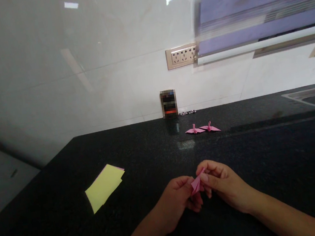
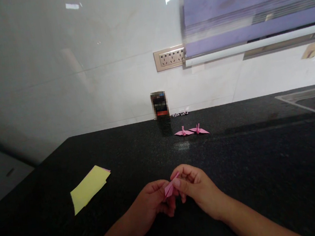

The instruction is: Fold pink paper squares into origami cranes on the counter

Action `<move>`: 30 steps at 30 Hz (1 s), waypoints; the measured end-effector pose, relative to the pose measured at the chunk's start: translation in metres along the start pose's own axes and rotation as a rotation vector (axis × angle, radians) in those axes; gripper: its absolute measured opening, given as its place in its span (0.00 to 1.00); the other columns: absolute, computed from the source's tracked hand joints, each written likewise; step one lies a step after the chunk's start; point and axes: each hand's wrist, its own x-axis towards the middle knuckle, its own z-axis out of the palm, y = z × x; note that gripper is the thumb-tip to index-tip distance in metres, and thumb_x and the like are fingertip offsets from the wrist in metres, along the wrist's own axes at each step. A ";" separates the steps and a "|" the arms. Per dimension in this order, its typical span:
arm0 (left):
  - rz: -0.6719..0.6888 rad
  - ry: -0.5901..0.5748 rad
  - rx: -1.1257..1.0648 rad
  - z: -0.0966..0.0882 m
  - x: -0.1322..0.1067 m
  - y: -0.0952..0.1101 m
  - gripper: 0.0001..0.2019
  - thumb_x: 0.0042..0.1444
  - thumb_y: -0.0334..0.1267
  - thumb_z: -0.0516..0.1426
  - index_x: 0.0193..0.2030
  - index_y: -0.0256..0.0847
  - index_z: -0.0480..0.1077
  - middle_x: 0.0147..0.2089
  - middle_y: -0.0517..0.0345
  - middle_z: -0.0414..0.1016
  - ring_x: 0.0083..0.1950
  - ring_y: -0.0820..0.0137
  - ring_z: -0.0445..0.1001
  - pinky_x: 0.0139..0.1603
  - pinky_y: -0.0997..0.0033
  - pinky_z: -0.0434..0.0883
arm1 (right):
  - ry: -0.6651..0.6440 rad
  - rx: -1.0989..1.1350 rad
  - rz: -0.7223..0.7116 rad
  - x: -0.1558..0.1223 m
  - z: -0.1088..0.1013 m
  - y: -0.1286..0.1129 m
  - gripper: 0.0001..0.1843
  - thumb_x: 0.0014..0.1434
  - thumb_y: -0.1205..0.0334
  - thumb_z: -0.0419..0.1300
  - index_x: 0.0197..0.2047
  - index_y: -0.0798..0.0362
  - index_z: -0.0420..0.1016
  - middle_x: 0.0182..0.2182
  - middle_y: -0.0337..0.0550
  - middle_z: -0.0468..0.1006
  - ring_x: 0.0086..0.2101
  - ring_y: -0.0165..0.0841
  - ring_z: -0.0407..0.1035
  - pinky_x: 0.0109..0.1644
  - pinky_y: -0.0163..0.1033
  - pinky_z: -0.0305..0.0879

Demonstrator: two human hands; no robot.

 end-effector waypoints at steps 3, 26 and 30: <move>0.046 0.148 0.058 0.000 0.000 0.003 0.21 0.52 0.51 0.46 0.32 0.33 0.68 0.26 0.56 0.67 0.26 0.74 0.65 0.27 0.74 0.63 | 0.091 -0.030 0.000 0.002 -0.001 0.000 0.11 0.52 0.55 0.56 0.29 0.55 0.65 0.17 0.34 0.66 0.17 0.23 0.57 0.21 0.29 0.53; 0.093 0.191 0.020 -0.003 -0.001 0.002 0.13 0.45 0.43 0.57 0.31 0.33 0.67 0.28 0.55 0.71 0.28 0.74 0.69 0.29 0.76 0.65 | 0.120 -0.378 -0.002 0.001 0.004 -0.003 0.08 0.51 0.58 0.55 0.26 0.55 0.66 0.19 0.34 0.64 0.19 0.24 0.57 0.22 0.30 0.56; 0.035 0.149 0.177 -0.004 -0.001 0.001 0.14 0.44 0.45 0.57 0.28 0.34 0.66 0.22 0.60 0.68 0.20 0.77 0.66 0.21 0.78 0.62 | 0.181 -0.399 -0.101 0.001 0.005 -0.001 0.14 0.49 0.63 0.58 0.41 0.50 0.66 0.27 0.36 0.67 0.23 0.26 0.61 0.25 0.31 0.59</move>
